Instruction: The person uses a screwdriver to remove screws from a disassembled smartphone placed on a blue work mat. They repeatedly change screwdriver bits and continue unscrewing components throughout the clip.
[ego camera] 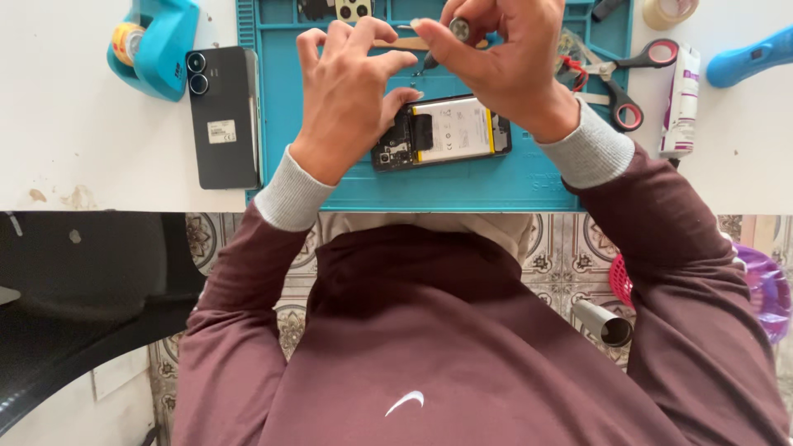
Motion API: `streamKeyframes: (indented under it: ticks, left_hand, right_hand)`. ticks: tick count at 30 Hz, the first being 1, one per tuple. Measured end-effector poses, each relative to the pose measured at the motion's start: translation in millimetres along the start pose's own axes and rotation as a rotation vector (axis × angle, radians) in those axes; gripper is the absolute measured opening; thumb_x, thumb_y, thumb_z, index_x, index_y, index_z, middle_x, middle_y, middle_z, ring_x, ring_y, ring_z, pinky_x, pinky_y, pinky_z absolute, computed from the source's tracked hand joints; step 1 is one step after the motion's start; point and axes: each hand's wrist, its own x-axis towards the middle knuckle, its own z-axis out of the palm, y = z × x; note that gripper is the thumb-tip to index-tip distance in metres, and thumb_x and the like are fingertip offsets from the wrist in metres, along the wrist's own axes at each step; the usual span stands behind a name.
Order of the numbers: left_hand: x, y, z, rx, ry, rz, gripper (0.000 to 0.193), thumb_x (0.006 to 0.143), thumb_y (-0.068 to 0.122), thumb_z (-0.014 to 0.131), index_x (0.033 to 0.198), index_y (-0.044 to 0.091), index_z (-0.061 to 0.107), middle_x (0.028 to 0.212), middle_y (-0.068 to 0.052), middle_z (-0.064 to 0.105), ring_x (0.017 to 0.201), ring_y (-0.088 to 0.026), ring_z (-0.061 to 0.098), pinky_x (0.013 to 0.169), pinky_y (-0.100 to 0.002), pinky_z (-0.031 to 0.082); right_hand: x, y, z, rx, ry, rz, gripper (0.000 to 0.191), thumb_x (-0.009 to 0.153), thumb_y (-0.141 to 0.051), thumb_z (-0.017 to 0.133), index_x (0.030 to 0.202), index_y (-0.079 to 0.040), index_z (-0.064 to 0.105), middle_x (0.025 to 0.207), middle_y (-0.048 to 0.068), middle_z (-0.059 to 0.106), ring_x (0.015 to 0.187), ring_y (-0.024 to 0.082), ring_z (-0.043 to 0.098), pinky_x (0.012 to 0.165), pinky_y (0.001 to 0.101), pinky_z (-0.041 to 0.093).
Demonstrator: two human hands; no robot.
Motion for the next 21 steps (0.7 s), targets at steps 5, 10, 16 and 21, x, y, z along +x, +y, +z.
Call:
streamKeyframes:
  ticks: [5, 10, 16, 21]
  left_hand:
    - [4.8, 0.5, 16.5, -0.067, -0.001, 0.032, 0.016, 0.094, 0.03, 0.089, 0.097, 0.018, 0.079, 0.115, 0.004, 0.064, 0.107, -0.02, 0.056, 0.098, -0.047, 0.031]
    - [1.4, -1.5, 25.6, -0.006, 0.007, 0.039, 0.011, 0.092, 0.023, 0.086, 0.096, 0.017, 0.078, 0.111, 0.004, 0.065, 0.106, -0.02, 0.057, 0.096, -0.045, 0.032]
    - [2.4, -5.8, 25.4, -0.024, 0.018, 0.075, 0.009, 0.094, 0.014, 0.08, 0.102, 0.015, 0.079, 0.11, 0.004, 0.068, 0.103, -0.021, 0.057, 0.097, -0.042, 0.035]
    - [-0.3, -5.4, 2.1, -0.122, 0.048, 0.036, 0.007, 0.096, 0.009, 0.077, 0.103, 0.011, 0.075, 0.105, 0.001, 0.07, 0.096, -0.023, 0.061, 0.09, -0.04, 0.04]
  right_hand:
    - [-4.7, -3.1, -7.2, -0.079, -0.003, 0.078, 0.024, 0.114, -0.013, 0.084, 0.101, 0.0, 0.069, 0.078, 0.004, 0.067, 0.063, 0.006, 0.061, 0.054, 0.0198, 0.041]
    - [-5.0, -12.4, -5.8, -0.2, 0.039, -0.018, 0.015, 0.106, -0.007, 0.081, 0.099, 0.0, 0.071, 0.081, 0.007, 0.067, 0.069, 0.008, 0.061, 0.058, 0.0238, 0.041]
    - [-1.4, -21.9, 2.7, 0.07, -0.021, -0.017, 0.034, 0.107, -0.01, 0.085, 0.094, -0.001, 0.056, 0.086, 0.01, 0.069, 0.069, 0.011, 0.064, 0.058, 0.0213, 0.047]
    - [-8.2, -33.2, 20.0, 0.066, -0.112, 0.005, 0.044, 0.101, -0.011, 0.091, 0.088, -0.003, 0.05, 0.088, 0.011, 0.072, 0.062, 0.009, 0.061, 0.054, 0.0209, 0.046]
